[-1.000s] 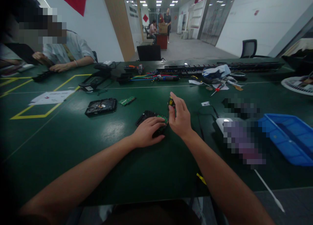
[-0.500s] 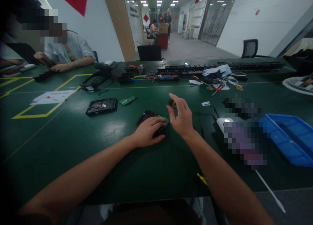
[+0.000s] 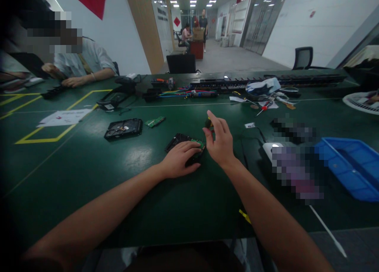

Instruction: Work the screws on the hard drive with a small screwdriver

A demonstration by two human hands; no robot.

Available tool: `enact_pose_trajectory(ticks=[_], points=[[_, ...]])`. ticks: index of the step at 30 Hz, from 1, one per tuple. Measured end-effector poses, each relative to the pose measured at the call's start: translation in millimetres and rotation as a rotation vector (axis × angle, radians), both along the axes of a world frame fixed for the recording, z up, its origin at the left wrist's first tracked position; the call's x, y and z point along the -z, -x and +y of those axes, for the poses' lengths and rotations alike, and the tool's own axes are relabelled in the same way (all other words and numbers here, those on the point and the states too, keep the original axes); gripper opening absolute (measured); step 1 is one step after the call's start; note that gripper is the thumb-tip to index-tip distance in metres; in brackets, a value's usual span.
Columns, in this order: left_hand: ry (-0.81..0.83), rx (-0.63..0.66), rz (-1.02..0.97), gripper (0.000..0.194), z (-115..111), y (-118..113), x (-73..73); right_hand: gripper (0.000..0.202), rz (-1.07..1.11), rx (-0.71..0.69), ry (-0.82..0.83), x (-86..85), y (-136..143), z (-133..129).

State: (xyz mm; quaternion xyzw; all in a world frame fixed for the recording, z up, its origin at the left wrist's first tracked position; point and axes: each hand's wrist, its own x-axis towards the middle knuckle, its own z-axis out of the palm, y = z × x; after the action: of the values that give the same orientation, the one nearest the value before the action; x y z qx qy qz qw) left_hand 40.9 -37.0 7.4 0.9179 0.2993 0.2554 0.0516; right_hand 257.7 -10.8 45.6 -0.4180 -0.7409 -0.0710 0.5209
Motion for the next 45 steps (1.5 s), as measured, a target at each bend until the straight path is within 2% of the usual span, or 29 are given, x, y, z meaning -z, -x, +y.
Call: enact_pose_trajectory(ticks=[4, 10, 18, 25, 33, 38, 45], points=[[0.006, -0.003, 0.005, 0.048, -0.4, -0.3, -1.4, 0.06, 0.013, -0.067, 0.018, 1.6, 1.4, -0.7], [0.019, 0.01, -0.007, 0.049, 1.0, -0.4, 0.4, 0.049, 0.043, 0.013, -0.019, -3.1, 0.1, -2.1], [0.022, 0.003, 0.0, 0.049, 0.4, -0.1, 0.6, 0.058, 0.016, -0.077, 0.011, -0.5, 1.2, -3.2], [0.018, 0.001, -0.001, 0.049, 1.0, 0.0, 1.9, 0.05, 0.018, -0.02, -0.029, -5.2, 1.0, -2.2], [0.004, 0.001, -0.006, 0.048, 1.8, 0.5, 3.0, 0.054, 0.038, -0.117, 0.031, -1.2, 1.2, -3.2], [0.002, 0.0, -0.003, 0.049, 1.0, 0.2, 2.5, 0.048, 0.024, -0.046, -0.044, -4.3, 1.7, -2.7], [0.014, 0.003, 0.003, 0.049, 1.9, 0.5, 3.5, 0.051, 0.01, -0.046, -0.019, -0.5, 0.4, -1.7]])
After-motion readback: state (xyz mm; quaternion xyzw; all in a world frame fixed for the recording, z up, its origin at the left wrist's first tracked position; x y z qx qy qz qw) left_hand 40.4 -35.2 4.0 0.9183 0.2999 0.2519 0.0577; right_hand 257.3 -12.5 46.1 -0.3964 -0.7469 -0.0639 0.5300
